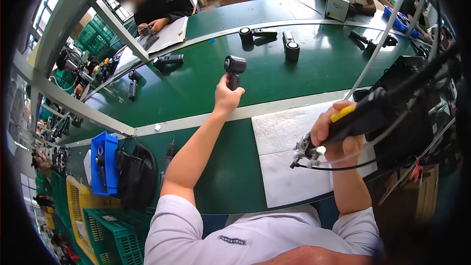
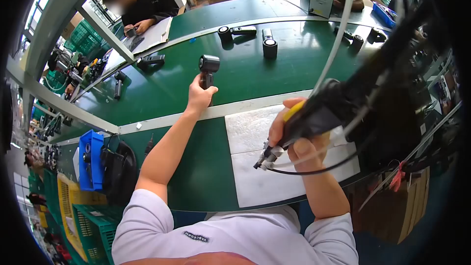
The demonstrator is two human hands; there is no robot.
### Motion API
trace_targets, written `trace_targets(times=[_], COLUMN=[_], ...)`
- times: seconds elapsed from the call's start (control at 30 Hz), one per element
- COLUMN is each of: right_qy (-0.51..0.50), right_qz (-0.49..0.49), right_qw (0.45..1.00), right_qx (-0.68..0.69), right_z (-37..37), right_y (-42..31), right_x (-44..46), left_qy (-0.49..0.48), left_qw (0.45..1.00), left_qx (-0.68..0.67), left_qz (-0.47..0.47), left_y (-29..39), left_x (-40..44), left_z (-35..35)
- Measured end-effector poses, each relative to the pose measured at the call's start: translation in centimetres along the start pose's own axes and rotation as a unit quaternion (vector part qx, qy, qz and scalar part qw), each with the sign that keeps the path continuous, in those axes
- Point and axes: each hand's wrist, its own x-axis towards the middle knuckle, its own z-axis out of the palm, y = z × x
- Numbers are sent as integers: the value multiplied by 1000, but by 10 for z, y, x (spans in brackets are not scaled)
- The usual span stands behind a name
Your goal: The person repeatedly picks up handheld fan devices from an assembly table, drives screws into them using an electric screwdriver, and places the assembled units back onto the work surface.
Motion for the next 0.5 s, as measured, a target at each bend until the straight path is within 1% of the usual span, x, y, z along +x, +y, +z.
trace_targets(times=[0.03,0.1,0.17,0.2,0.23,0.3,0.33,0.4,0.43,0.5], right_qy=[11,34,62,60,81,104,79,100,108,134], right_qz=[14,-95,-96,-71,-97,-137,-145,-175,-185,-185], right_qw=[1000,987,975,972,966,933,921,911,907,908], right_qx=[-15,-122,-193,-218,-226,-317,-354,-359,-363,-352], right_z=[-5,-9,-23,-38,-47,-60,-71,-72,-73,-81], right_y=[7,31,50,61,75,87,92,83,79,85], right_x=[0,6,2,-3,-4,-3,-4,-3,-4,-8], left_qy=[45,93,137,130,133,117,133,178,177,144], left_qw=[994,982,951,943,927,922,910,873,872,893], left_qx=[95,166,274,296,340,353,385,453,456,397], left_qz=[6,-6,-33,-82,-85,-106,-74,-27,14,154], left_y=[-4,-5,-40,-36,-27,-29,-33,-10,8,-9], left_x=[17,43,77,85,86,101,106,105,100,118], left_z=[-8,-22,-28,-31,-31,-31,-28,-6,8,45])
